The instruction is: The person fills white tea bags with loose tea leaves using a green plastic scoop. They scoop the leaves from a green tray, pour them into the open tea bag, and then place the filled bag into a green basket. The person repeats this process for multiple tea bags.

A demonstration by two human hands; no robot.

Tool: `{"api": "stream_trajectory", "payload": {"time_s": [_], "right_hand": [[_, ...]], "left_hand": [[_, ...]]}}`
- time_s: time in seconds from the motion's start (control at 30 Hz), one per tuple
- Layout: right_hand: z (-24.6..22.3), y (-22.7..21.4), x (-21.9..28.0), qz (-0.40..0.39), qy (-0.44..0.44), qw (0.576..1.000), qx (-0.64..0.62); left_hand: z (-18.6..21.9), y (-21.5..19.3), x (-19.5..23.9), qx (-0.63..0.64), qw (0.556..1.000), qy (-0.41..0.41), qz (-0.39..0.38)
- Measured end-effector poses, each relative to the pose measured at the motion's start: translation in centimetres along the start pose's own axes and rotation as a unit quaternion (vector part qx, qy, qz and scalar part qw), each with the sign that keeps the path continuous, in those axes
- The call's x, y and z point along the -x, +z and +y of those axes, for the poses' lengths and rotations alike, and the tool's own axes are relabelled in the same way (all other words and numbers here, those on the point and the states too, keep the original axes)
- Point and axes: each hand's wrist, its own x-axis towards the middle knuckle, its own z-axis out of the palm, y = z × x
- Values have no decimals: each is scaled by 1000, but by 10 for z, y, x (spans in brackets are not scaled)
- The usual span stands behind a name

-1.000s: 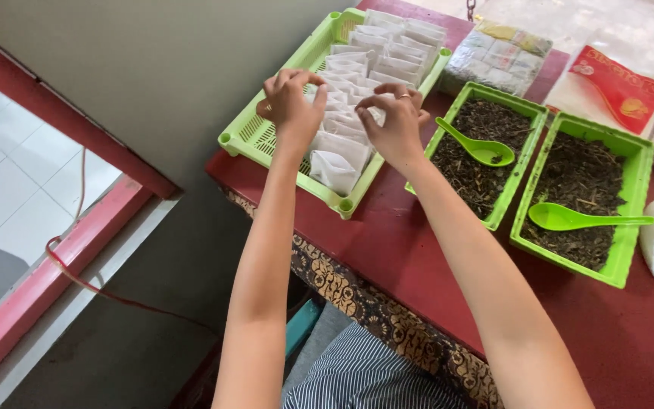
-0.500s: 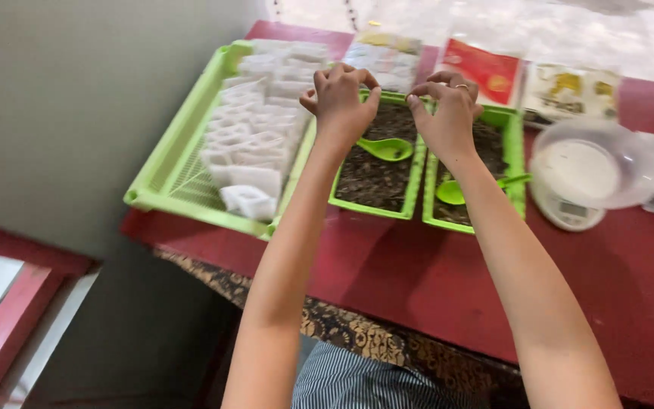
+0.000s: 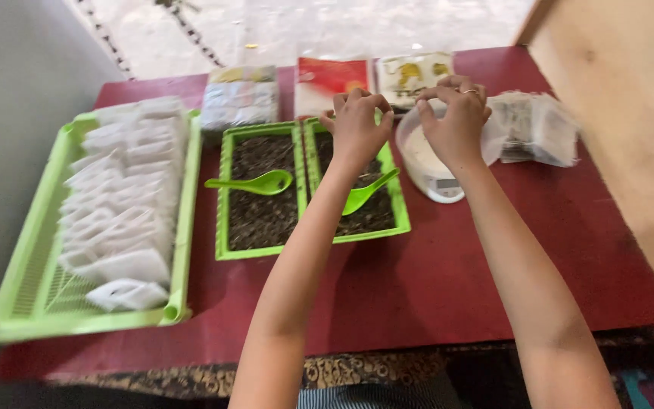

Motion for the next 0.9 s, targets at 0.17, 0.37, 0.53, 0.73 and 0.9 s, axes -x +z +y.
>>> {"api": "stream_trajectory", "payload": {"time_s": [0.17,0.37,0.53,0.73,0.9], "right_hand": [[88,-31,-3,64,32,997,31],[189,-59,21,69,121,987,81],[239,-76,45,4,232,964,128],[260,-80,60,-115,262,941,177],[260,-68,67,-94,216,953,189]], "left_hand": [[49,67,-29,-3,998,50,-31],[106,152,-47,10,992,118,-51],[141,228,-46,-44,981,173,-77],[154,296,-41,-150,944,293,-23],[145,347,-44,-203,906,360,94]]}}
